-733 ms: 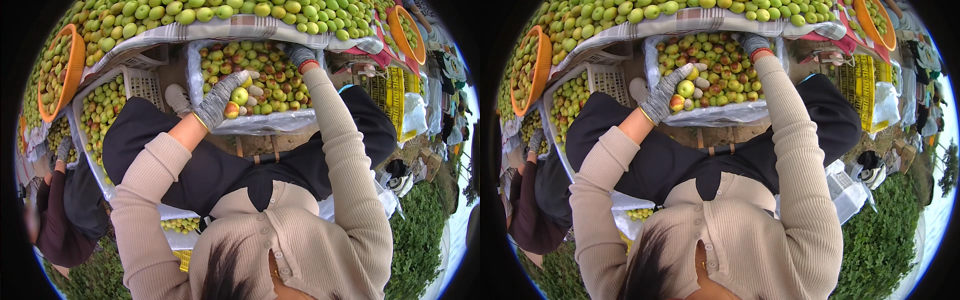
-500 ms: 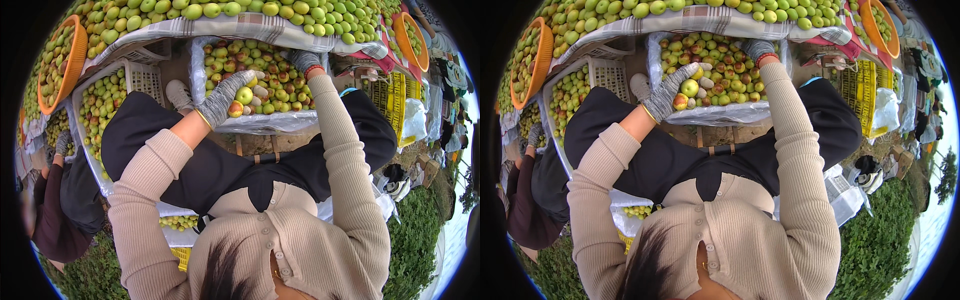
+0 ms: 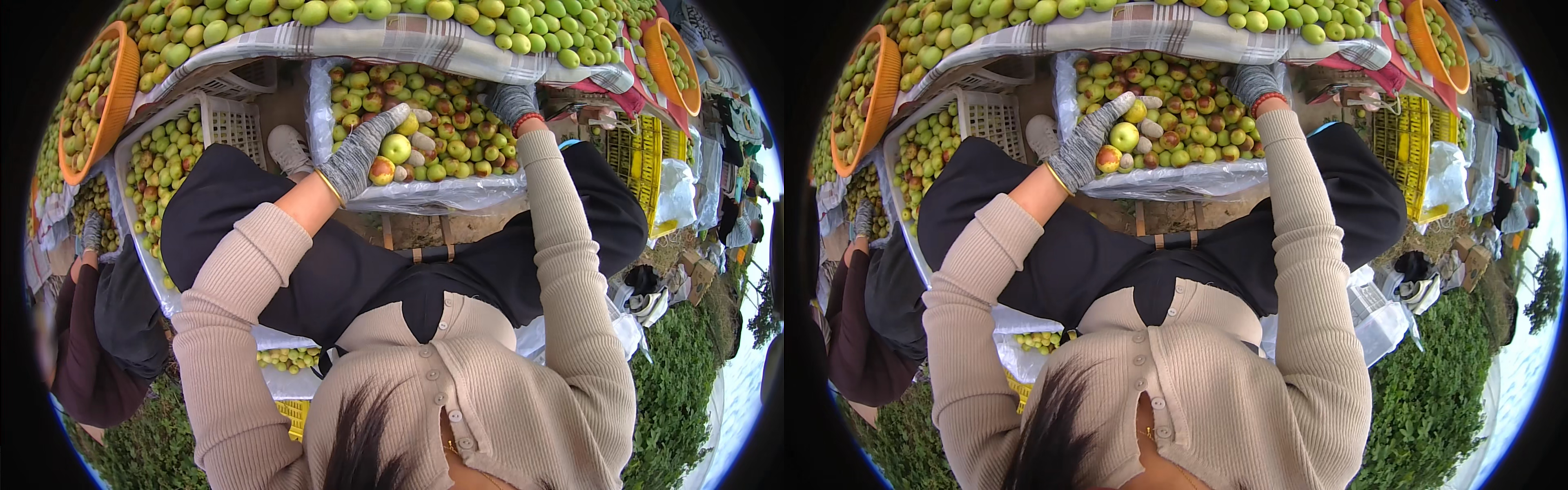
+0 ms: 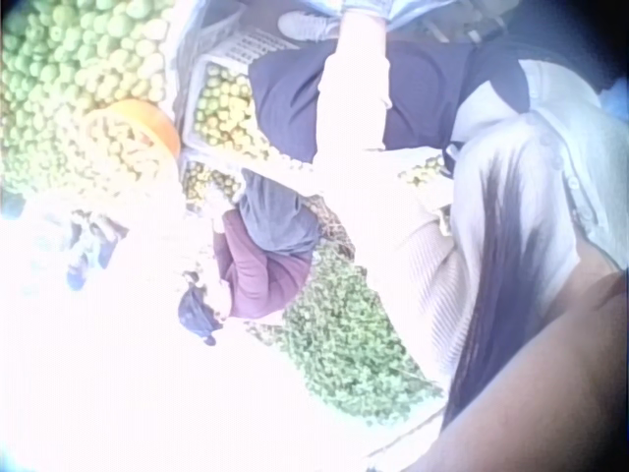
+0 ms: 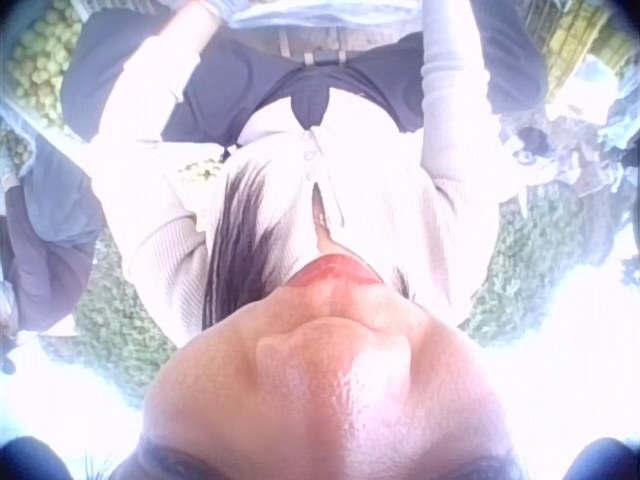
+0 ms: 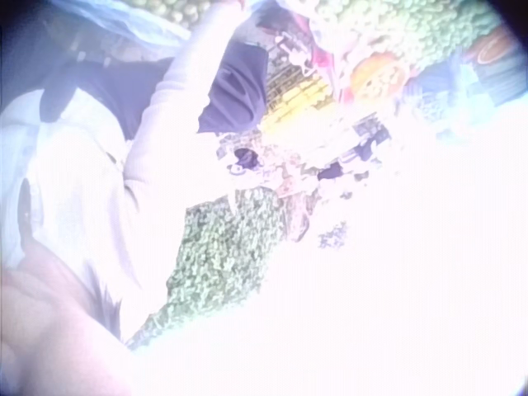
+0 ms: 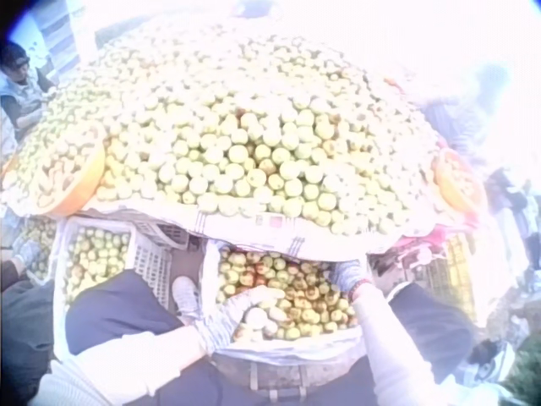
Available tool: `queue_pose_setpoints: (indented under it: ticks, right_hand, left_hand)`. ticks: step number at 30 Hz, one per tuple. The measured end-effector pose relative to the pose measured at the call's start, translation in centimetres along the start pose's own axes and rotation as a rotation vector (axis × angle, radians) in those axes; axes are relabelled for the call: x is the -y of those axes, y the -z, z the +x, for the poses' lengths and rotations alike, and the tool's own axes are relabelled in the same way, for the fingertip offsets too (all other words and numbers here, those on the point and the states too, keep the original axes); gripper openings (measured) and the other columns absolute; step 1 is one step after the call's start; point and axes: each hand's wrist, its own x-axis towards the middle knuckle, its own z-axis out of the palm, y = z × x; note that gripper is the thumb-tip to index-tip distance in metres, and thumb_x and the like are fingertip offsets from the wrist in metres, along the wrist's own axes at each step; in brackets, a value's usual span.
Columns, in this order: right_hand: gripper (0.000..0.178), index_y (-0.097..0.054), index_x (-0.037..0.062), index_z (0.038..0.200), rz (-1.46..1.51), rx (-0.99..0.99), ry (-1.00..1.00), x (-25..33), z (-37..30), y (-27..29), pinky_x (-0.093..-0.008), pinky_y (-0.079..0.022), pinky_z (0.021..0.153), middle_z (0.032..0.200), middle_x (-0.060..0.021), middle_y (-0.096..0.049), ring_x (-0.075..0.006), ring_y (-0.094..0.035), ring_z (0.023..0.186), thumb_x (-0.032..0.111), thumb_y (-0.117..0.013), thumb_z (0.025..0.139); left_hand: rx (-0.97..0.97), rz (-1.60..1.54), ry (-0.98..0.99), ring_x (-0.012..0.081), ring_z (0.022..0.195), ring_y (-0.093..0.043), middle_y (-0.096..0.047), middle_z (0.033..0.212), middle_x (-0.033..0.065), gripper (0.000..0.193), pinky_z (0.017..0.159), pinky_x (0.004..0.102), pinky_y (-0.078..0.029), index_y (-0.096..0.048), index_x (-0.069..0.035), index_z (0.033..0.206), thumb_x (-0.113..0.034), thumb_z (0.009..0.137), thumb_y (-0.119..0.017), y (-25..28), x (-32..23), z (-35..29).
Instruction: The person sits cross-legged and sorts green plums by hand from a large pile into a white crate. They repeatedly pick plums, inspect them, and place them into the crate, occasionally using an orange basket to transfer fruit.
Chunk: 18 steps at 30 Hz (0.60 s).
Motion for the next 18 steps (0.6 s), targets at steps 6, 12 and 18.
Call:
queue_pose_setpoints:
  ticks: [6, 12, 18]
  right_hand:
    - [0.068, -0.052, 0.0101, 0.132, 0.056, 0.327, 0.031, -0.1, 0.2, -1.2, -0.0442, -0.037, 0.106, 0.13, -0.02, -0.054, -0.0385, -0.048, 0.121, 0.034, -0.075, 0.072]
    - [0.057, -0.057, 0.0067, 0.127, 0.338, 0.205, -0.156, 3.0, -1.4, 1.5, -0.0405, -0.046, 0.098, 0.12, -0.0171, -0.062, -0.0343, -0.059, 0.11, 0.025, -0.077, 0.076]
    - [0.048, -0.06, 0.0056, 0.121, 1.235, 0.328, 0.327, 9.1, -8.0, 8.5, -0.0292, -0.051, 0.088, 0.115, -0.0052, -0.064, -0.0155, -0.06, 0.103, 0.018, -0.078, 0.079]
  left_hand:
    - [0.089, -0.108, 0.008, 0.0149, 0.071, -0.066, -0.068, 0.089, 0.0082, 0.046, 0.051, 0.0263, -0.054, -0.057, -0.009, 0.126, -0.043, 0.099, -0.041, 0.3, -0.1, -0.2]
    - [-0.021, 0.109, 0.035, 0.0153, 0.075, -0.066, -0.068, 0.096, 0.0079, 0.042, 0.053, 0.0264, -0.054, -0.057, -0.009, 0.126, -0.038, 0.096, -0.052, 0.4, 0.2, -0.1]
    - [-0.168, 0.431, 0.034, 0.0114, 0.074, -0.064, -0.068, 0.096, 0.0057, 0.044, 0.053, 0.0237, -0.054, -0.061, -0.009, 0.118, -0.042, 0.089, -0.065, -0.6, 0.7, 0.7]
